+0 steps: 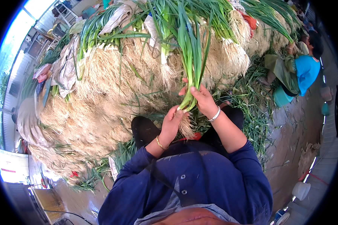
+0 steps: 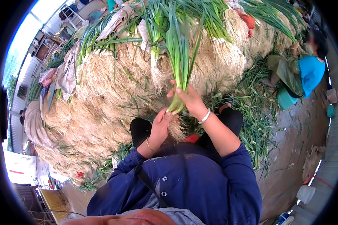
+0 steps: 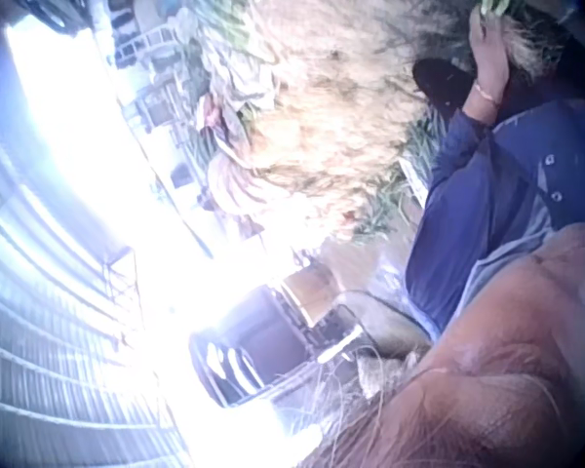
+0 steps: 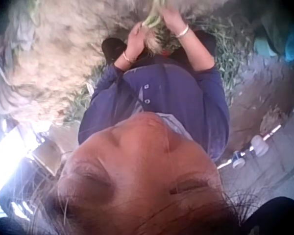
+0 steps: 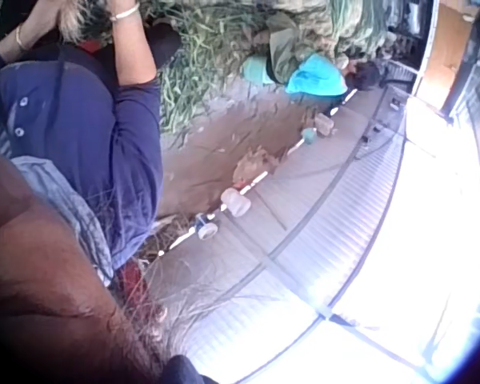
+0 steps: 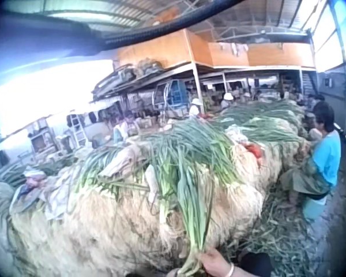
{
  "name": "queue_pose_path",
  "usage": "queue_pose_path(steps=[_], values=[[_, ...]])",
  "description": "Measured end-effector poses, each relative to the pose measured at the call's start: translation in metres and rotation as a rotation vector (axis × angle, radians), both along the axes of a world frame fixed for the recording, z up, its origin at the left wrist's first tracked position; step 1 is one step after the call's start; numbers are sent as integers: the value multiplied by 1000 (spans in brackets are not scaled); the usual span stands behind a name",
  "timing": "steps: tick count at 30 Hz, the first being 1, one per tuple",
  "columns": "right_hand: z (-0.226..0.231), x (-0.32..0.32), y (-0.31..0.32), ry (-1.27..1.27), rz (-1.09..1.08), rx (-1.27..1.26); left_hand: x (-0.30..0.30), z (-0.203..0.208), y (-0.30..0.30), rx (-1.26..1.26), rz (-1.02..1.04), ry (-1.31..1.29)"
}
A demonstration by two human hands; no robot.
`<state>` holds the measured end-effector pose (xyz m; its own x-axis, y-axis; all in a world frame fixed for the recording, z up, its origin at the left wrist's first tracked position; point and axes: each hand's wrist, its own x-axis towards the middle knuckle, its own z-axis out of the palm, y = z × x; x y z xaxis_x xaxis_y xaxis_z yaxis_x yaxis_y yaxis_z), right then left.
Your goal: The person processes scallions by hand, picking up bunches, removing outer leaves and debris, and placing the cleaned scallions onto a large pile.
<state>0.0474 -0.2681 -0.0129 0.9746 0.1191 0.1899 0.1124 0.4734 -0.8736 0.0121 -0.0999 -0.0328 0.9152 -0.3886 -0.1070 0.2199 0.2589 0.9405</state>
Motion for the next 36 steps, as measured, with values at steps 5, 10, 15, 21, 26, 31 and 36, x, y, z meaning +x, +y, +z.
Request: queue_pose_path(steps=[5,10,15,21,26,31,36], values=[[12,-18,4,153,37,72,-4,-7,1,-71,16,103],[9,-26,23,69,-109,-442,2,-35,1,392,-169,-321],[5,-34,10,212,-96,-173,-10,-19,0,106,-84,-174],[-26,-61,-52,177,-485,-303,-3,9,9,-405,-5,-22],[-70,-145,-178,155,-794,-1534,4,-12,32,-252,-112,49],[-195,-271,-302,785,-604,-1907,-10,-23,24,132,-212,-61],[-67,-150,-117,514,-312,-867,-13,-29,20,229,-394,-332]])
